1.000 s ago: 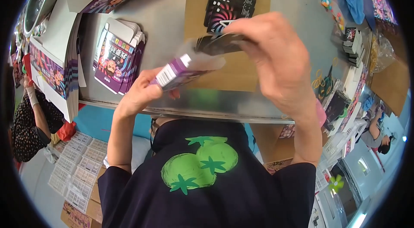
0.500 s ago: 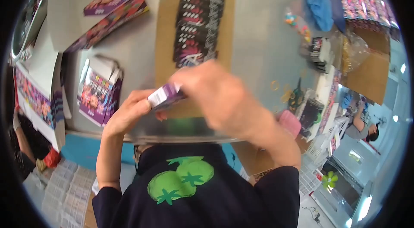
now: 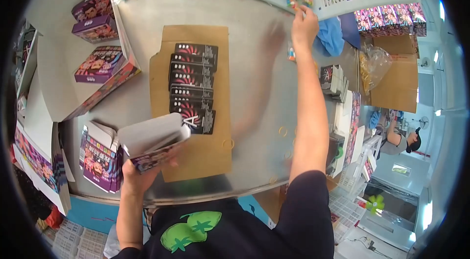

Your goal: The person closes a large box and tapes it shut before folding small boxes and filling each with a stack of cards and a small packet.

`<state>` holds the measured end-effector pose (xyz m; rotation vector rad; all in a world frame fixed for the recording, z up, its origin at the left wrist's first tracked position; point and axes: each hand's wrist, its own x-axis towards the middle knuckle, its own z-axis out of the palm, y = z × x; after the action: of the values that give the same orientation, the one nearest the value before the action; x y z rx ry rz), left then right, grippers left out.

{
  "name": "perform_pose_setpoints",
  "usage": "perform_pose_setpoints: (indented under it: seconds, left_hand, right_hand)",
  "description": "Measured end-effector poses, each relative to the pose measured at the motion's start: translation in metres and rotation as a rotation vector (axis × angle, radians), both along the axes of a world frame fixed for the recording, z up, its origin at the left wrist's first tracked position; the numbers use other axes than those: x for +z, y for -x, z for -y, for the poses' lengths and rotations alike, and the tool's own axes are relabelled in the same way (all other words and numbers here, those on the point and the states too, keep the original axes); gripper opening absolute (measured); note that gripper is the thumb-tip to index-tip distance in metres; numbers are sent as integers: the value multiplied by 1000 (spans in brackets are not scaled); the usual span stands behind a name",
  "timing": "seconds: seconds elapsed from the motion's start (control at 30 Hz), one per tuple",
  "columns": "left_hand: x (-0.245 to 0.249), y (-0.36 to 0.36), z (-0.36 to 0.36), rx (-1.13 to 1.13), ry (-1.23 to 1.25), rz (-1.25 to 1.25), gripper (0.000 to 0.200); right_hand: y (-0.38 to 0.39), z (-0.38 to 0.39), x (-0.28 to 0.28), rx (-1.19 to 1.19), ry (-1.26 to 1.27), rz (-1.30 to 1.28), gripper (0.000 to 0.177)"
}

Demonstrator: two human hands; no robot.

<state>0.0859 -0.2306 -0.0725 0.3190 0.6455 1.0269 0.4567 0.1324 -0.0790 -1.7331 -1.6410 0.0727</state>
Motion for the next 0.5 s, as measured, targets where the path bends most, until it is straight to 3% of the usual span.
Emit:
perform_pose_setpoints:
  seconds: [0.1,0.13,0.23,0.3,0.37,0.5]
  left_hand:
    - [5,1,-5,81,-23,-96,88]
    - [3,0,-6,88,-18,-102,88]
    - [-4,1,-2,84,-115,-107,84]
    - [5,-6,-2,223,85,-163,86]
    - [-6,7,0,62,-26,-234,89]
    - [-2,5,2,93,14,-214,89]
  right_hand:
    - [-27,-62,-21,-361,341,124,22]
    - [-32,-65,-20,-353,347,120,22]
    - [-35,-60,-33,-88,339,-519,24]
    - [-11,-24,-10,109,326,-506,22]
    - [36,33,27,443,325,-698,20]
    - [124,180,103,806,334,-583,12]
